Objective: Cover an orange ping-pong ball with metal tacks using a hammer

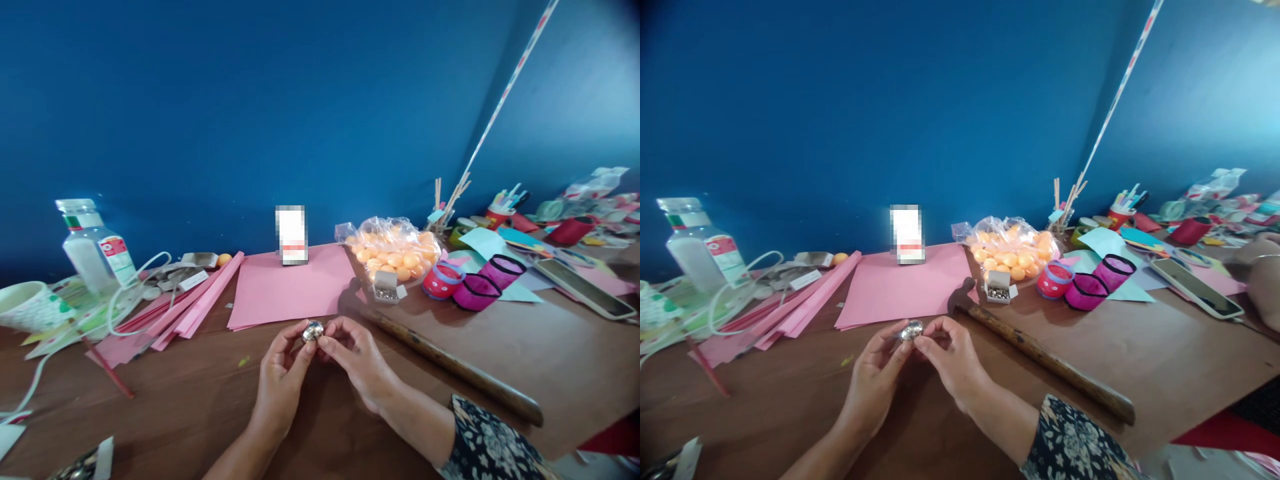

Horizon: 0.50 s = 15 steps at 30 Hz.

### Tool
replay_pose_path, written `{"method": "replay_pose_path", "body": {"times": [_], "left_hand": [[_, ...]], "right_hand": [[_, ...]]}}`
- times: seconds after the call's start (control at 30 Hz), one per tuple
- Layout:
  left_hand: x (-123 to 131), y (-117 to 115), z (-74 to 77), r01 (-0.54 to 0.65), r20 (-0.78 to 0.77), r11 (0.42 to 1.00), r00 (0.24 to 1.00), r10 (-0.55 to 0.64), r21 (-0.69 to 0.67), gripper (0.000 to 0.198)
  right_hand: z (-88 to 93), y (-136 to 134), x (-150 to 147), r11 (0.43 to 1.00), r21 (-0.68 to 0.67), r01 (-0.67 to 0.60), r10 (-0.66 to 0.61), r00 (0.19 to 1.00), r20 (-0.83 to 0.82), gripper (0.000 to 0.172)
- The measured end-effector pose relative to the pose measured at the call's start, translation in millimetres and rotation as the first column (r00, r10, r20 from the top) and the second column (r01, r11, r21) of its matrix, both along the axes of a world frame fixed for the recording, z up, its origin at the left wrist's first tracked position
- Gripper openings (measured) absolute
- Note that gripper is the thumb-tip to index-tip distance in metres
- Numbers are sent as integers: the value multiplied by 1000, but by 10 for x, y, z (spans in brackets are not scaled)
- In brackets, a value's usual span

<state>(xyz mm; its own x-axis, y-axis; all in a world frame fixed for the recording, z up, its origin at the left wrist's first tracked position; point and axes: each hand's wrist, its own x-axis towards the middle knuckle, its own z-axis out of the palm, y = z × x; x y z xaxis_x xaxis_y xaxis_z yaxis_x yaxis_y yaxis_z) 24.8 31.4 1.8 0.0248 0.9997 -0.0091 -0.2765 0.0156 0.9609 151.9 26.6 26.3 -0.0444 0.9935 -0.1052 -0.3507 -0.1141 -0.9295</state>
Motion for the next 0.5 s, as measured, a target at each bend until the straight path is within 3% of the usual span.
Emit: {"method": "replay_pose_path", "body": {"times": [0.17, 0.5], "left_hand": [[13, -10, 45, 96, 178, 994, 980, -85, -55, 32], [12, -16, 69, 103, 189, 989, 979, -82, -102, 21]], "right_hand": [[10, 37, 17, 998, -62, 15, -15, 1000, -1, 25], [-31, 33, 29, 1000, -2, 3, -3, 993, 117, 29]]}}
